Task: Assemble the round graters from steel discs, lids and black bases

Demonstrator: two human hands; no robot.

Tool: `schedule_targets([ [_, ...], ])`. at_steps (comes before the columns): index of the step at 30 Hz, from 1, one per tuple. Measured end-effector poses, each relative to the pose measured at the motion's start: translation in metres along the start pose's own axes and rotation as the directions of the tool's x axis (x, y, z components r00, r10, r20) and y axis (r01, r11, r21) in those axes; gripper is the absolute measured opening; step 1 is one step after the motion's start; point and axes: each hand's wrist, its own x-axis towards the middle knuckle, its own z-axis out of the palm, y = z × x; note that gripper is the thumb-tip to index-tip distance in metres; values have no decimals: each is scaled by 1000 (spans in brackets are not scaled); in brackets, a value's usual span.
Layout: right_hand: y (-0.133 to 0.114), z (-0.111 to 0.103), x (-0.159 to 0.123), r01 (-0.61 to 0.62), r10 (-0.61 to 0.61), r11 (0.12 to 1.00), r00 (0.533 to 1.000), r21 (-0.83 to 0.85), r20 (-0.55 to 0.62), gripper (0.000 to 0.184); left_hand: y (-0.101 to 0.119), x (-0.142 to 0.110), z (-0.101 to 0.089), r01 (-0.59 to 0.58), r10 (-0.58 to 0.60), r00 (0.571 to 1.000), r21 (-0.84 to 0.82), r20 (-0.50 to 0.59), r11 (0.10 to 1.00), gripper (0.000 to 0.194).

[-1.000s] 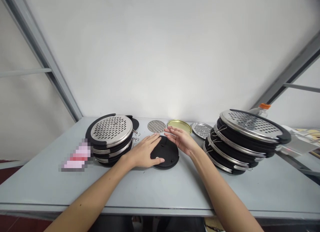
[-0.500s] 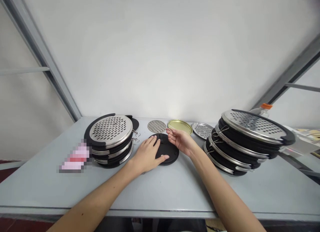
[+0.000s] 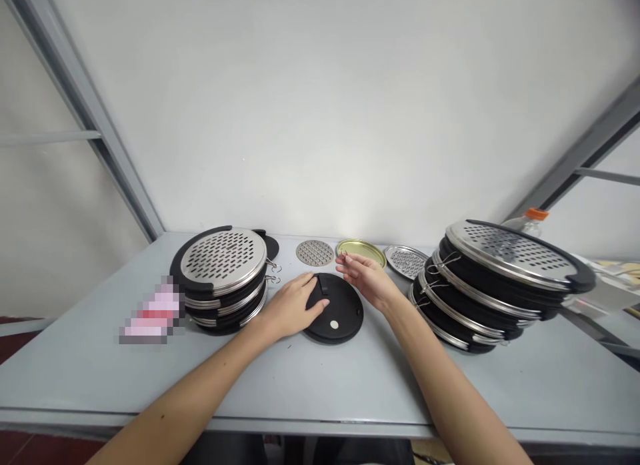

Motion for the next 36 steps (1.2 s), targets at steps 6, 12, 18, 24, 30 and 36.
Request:
schedule_targets([
  [6,9,-10,10,234,-265,894,964,-383,-30,16,-10,5,0,-17,26,998,-130,63,991,54],
  [12,22,-7,12,379,-368,690,918,-617,152,17,-15,9,-5,-110,128,988,-186,86,976,52],
  [18,22,-4,7,432,-398,629,893,-646,210,8,-9,6,-10,-106,132,984,-205,116,973,52],
  [24,20,-7,6,445,-364,659,894,-606,260,10,-11,7,1,-17,21,1000,-201,17,979,66],
  [30,22,-13,9,492,-371,552,868,-673,331,19,1,23,12,40,-42,995,-25,-87,999,44],
  [36,24,-20,12,533,-391,456,839,-713,377,25,19,31,13,143,-137,988,83,-77,986,34],
])
